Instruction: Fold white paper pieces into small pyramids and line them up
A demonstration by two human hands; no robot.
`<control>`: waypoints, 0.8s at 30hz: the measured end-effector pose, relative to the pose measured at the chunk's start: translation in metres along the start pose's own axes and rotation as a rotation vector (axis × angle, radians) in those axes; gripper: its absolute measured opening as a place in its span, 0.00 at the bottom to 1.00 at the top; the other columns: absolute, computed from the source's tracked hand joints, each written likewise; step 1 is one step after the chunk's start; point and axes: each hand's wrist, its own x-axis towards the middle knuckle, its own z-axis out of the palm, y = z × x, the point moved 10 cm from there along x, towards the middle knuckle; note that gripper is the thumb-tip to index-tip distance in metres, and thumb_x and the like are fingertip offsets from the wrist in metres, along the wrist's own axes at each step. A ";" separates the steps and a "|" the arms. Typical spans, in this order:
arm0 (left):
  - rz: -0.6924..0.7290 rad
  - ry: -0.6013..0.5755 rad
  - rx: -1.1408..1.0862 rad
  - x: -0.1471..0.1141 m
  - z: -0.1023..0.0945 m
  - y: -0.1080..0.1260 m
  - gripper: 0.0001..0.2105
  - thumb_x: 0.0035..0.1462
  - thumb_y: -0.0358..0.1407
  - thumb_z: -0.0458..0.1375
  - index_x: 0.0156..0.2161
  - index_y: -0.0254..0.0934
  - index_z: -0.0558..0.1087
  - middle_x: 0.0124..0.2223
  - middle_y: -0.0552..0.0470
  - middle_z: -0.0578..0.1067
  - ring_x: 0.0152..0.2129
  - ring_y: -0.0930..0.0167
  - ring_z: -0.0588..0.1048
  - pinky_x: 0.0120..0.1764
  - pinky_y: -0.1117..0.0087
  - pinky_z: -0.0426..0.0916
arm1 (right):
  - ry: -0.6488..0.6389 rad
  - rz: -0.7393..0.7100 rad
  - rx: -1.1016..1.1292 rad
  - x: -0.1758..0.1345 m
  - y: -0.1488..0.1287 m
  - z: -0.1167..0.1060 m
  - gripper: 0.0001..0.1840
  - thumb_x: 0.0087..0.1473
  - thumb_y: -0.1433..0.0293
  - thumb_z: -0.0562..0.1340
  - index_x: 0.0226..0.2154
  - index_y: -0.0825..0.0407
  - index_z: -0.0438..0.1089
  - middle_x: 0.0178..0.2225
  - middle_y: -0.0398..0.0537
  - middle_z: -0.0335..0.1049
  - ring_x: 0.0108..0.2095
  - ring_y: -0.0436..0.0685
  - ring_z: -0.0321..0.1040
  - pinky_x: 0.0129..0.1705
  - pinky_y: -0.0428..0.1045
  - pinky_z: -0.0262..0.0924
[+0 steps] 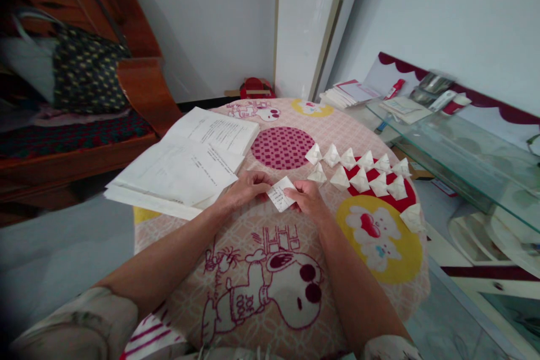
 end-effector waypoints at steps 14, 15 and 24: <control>-0.025 -0.157 -0.196 -0.005 0.023 0.006 0.06 0.54 0.34 0.65 0.29 0.33 0.79 0.23 0.54 0.76 0.18 0.78 0.70 0.21 0.79 0.61 | -0.115 -0.079 -0.016 -0.004 -0.014 0.016 0.13 0.48 0.59 0.65 0.24 0.51 0.70 0.17 0.42 0.69 0.16 0.49 0.61 0.16 0.44 0.52; -0.019 -0.162 -0.213 -0.005 0.024 0.006 0.06 0.53 0.34 0.66 0.28 0.33 0.79 0.23 0.54 0.76 0.18 0.78 0.69 0.21 0.79 0.61 | -0.117 -0.070 -0.005 -0.004 -0.014 0.016 0.12 0.47 0.59 0.65 0.24 0.52 0.70 0.17 0.42 0.70 0.16 0.49 0.61 0.16 0.44 0.52; -0.011 -0.174 -0.279 -0.001 0.026 -0.003 0.06 0.51 0.33 0.66 0.33 0.31 0.80 0.26 0.51 0.78 0.21 0.76 0.72 0.24 0.77 0.63 | -0.078 0.025 0.069 -0.002 -0.005 0.011 0.10 0.40 0.62 0.65 0.20 0.52 0.70 0.15 0.43 0.70 0.14 0.49 0.63 0.14 0.43 0.54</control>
